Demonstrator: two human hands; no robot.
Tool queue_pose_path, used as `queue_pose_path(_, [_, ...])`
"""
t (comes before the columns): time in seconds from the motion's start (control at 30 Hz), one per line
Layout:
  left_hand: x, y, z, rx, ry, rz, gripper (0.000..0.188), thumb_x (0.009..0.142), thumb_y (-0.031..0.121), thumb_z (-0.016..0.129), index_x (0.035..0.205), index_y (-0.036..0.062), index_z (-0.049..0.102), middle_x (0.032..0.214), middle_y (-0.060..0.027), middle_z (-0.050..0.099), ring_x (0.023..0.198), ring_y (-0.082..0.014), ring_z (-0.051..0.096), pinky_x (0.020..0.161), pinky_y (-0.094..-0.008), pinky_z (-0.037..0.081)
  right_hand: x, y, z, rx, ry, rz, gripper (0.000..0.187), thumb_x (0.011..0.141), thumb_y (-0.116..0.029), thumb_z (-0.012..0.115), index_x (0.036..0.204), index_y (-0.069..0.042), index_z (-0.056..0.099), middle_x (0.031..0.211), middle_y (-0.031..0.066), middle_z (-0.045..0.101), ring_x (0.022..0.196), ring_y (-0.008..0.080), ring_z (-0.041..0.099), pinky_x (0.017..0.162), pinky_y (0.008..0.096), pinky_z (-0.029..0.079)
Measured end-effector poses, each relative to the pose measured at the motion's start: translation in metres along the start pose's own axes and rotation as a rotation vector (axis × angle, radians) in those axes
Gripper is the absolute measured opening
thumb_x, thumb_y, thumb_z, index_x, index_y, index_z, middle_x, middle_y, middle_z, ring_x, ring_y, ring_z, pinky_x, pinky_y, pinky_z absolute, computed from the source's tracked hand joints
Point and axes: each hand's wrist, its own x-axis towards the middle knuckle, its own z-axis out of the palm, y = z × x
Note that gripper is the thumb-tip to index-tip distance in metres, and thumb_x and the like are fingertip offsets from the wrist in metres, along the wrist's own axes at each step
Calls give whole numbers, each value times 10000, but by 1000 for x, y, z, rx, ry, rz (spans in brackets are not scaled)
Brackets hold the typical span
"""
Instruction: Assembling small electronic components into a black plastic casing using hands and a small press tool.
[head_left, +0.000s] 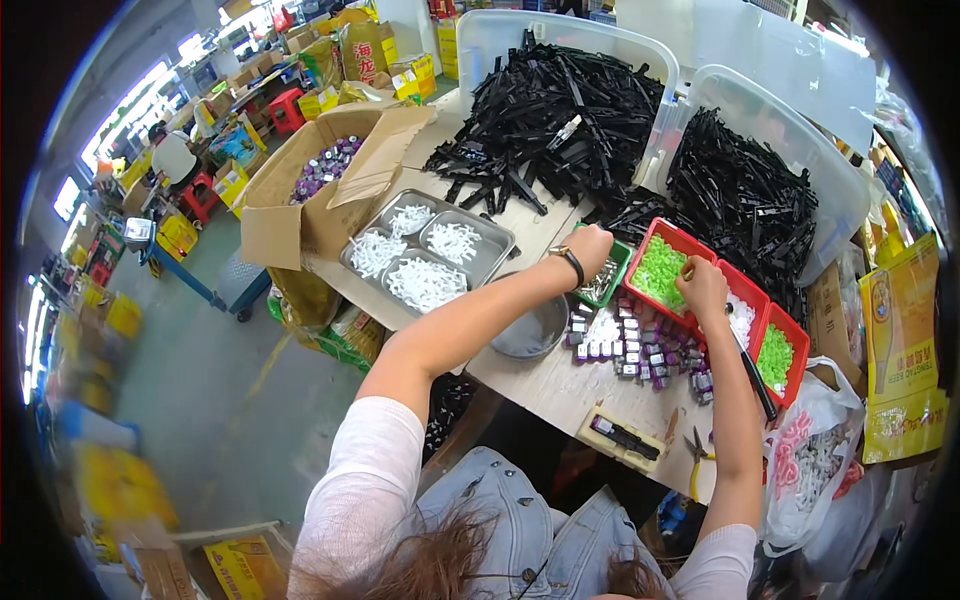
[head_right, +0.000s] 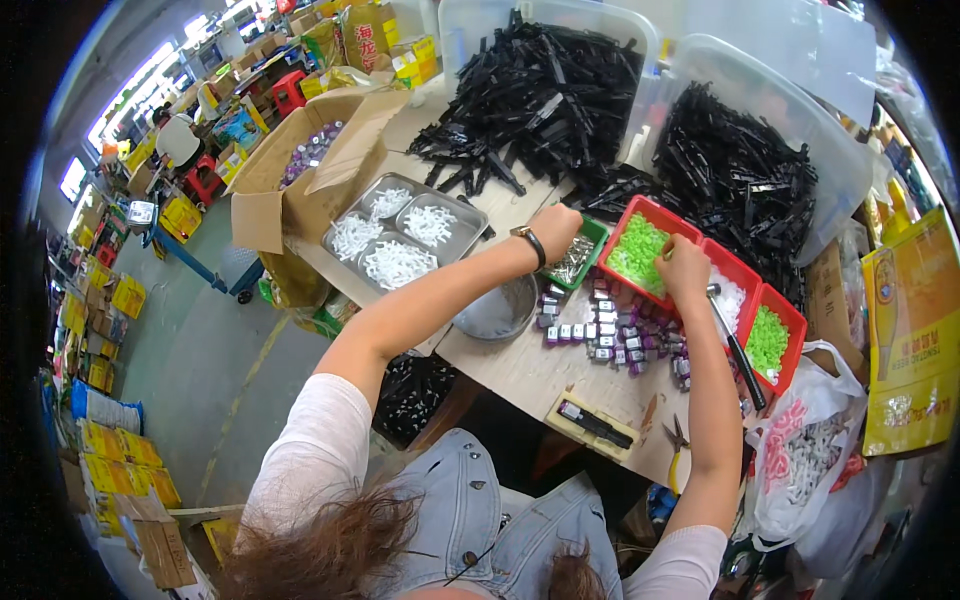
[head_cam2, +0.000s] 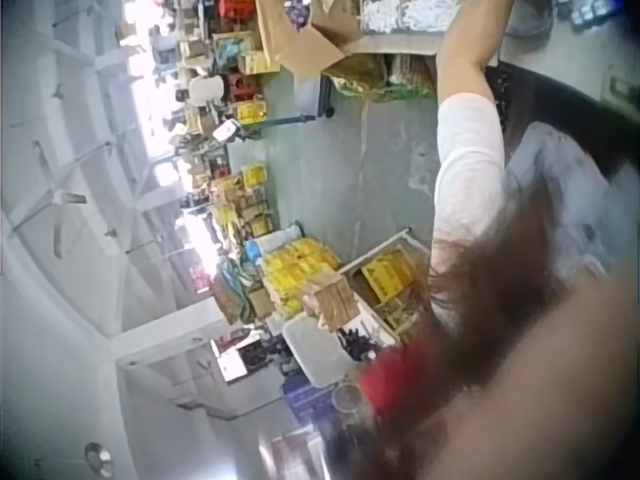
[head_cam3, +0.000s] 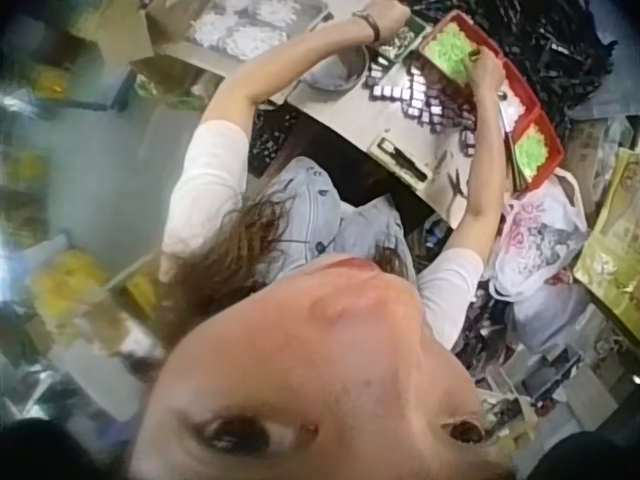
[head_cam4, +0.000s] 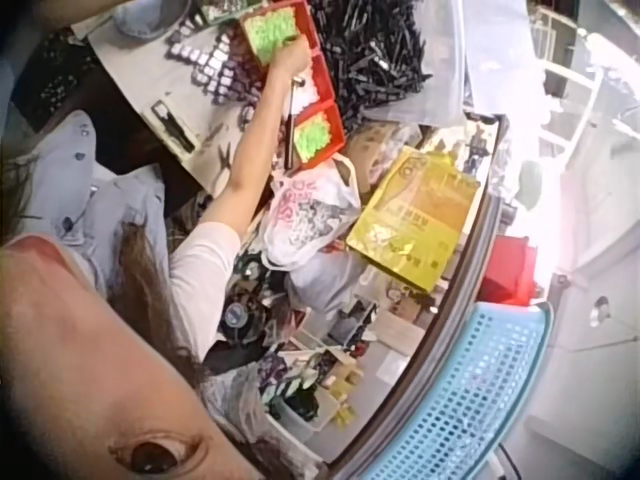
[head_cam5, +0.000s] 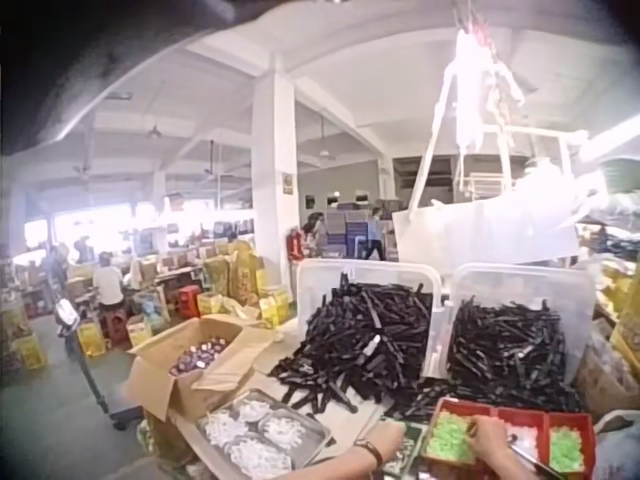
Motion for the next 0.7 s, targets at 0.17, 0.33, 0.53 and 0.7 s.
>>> queue_pose_path(0.17, [-4, 0, -9, -151, 23, 9, 56, 749, 43, 594, 726, 41, 645, 754, -169, 656, 766, -365, 642, 684, -445, 504, 7, 7, 8, -116, 25, -48, 165, 715, -117, 674, 869, -58, 677, 782, 156, 686, 739, 332, 671, 688, 424, 529])
queue_pose_path(0.33, [-9, -15, -6, -191, 110, 36, 56, 760, 93, 647, 784, 46, 665, 771, -153, 669, 772, -336, 652, 700, -413, 513, -2, -12, -12, 309, 42, -78, 159, 755, -70, 670, 902, -11, 678, 801, 148, 702, 732, 260, 696, 698, 352, 543])
queue_pose_path(0.53, [-25, -14, -25, -329, -22, 31, 100, 763, 139, 677, 804, 52, 706, 772, -119, 695, 730, -278, 671, 704, -371, 527, -82, -85, -68, 911, -191, 216, 106, 796, -15, 694, 884, 40, 676, 834, 91, 708, 763, 127, 679, 701, 241, 530])
queue_pose_path(0.7, [-60, 53, -61, -876, 30, -53, 117, 812, 97, 689, 874, 1, 713, 777, -107, 710, 692, -168, 682, 644, -277, 532, -146, -86, -89, 1393, -67, 430, 134, 825, 6, 696, 951, 45, 668, 890, 103, 698, 820, 152, 676, 761, 273, 555])
